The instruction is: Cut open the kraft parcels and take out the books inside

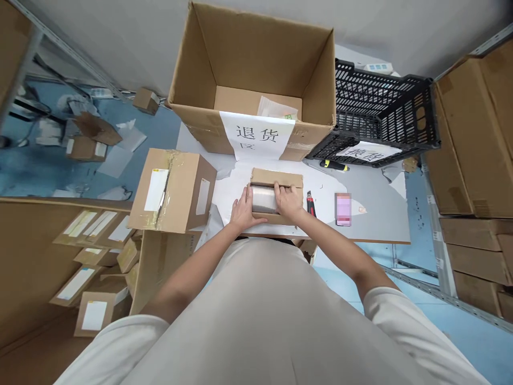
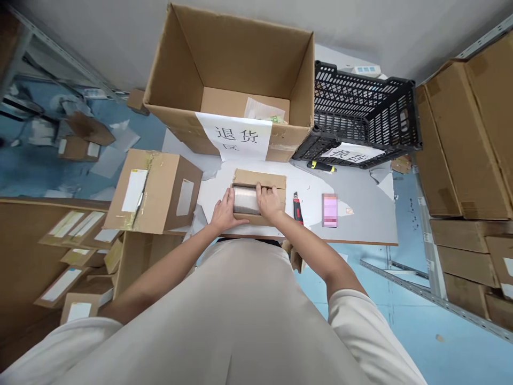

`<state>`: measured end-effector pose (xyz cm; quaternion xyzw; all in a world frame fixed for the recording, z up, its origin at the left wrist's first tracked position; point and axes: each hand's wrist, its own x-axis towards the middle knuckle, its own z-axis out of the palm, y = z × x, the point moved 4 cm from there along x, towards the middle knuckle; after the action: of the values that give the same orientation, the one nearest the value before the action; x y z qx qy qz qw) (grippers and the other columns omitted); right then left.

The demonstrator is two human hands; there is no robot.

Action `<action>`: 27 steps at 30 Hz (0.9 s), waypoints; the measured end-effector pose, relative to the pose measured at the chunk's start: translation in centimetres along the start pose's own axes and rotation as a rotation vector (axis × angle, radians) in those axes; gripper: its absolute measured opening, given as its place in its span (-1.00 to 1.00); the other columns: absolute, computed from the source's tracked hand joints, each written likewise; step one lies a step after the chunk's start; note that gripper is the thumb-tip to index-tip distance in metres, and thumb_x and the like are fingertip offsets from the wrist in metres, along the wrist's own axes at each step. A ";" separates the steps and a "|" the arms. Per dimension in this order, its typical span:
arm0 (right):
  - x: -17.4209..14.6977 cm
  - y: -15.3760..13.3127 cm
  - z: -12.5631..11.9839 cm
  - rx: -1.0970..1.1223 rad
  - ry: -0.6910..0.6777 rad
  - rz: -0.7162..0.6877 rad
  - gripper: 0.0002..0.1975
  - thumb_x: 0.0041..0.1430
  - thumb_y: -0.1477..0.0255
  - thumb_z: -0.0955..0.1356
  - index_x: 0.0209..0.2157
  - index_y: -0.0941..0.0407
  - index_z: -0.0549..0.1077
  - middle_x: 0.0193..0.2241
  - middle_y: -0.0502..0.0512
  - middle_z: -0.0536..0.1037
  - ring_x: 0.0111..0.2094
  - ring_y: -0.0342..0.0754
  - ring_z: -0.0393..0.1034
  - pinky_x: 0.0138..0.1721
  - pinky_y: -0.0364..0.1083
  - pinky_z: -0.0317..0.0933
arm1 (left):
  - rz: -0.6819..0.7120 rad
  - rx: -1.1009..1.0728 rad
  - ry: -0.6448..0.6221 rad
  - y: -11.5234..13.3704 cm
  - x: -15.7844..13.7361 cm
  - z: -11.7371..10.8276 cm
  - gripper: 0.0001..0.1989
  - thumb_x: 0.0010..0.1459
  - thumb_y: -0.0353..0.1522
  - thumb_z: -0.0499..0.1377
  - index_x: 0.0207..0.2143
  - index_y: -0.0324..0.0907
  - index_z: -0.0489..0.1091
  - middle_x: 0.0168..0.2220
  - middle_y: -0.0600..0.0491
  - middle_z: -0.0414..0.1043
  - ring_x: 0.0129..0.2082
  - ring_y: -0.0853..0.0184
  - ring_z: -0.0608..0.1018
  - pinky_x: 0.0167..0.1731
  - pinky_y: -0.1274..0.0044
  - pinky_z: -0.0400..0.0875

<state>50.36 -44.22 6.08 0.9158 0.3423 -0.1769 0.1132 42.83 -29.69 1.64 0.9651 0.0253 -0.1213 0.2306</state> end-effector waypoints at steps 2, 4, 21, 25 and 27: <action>0.1 -0.6 0.2 -0.017 0.003 -0.062 -0.29 0.17 0.40 0.27 0.28 0.30 -0.07 0.00 0.47 0.40 -0.12 0.15 0.41 0.12 0.10 -0.14 | -0.001 -0.027 0.002 0.0 0.0 0.1 0.29 -0.16 0.07 0.27 0.33 -0.29 -0.46 0.35 -0.34 -0.26 0.34 0.00 -0.04 0.18 0.17 0.05; 0.3 -1.1 0.6 -0.010 -0.032 -0.113 -0.40 0.19 0.46 0.22 0.24 0.29 0.03 -0.02 0.47 0.43 -0.15 0.12 0.45 0.07 0.09 -0.07 | 0.001 -0.054 0.006 0.0 0.0 0.1 0.29 -0.16 0.06 0.28 0.33 -0.28 -0.47 0.36 -0.32 -0.26 0.34 0.01 -0.05 0.19 0.18 0.04; -7.5 8.9 -5.7 1.117 0.514 0.202 -0.60 0.07 0.34 0.34 -0.03 0.14 0.39 -0.10 0.17 0.57 -0.10 0.11 0.44 -0.07 0.05 0.27 | -0.169 -0.206 0.034 0.9 0.7 -1.5 0.35 -0.32 -0.04 0.39 0.34 -0.24 -0.37 0.35 -0.34 -0.28 0.34 -0.12 -0.13 0.17 -0.10 -0.26; -9.9 7.9 -4.5 1.770 0.738 0.365 -0.55 -0.02 0.23 0.43 -0.08 0.10 0.46 -0.11 0.11 0.58 -0.11 0.09 0.48 -0.04 0.07 0.30 | -0.100 -0.394 0.185 1.5 -1.2 -5.7 0.02 -0.11 -0.03 0.29 0.31 -0.22 -0.06 0.36 -0.32 -0.36 0.34 -0.16 -0.33 0.15 -0.13 -0.36; -10.0 6.4 -4.7 1.912 0.769 0.377 -0.55 -0.04 0.23 0.45 -0.09 0.09 0.47 -0.11 0.11 0.59 -0.10 0.09 0.49 -0.01 0.08 0.30 | 0.035 -0.687 0.289 2.4 -2.4 -8.7 -0.25 0.08 -0.08 0.15 0.27 -0.14 0.06 0.36 -0.22 -0.20 0.35 -0.06 -0.18 0.22 -0.02 -0.27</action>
<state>48.74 -53.30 14.94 0.6568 -0.0754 -0.0500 -0.7486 42.71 -27.88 10.75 0.8390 0.0802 0.0356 0.5370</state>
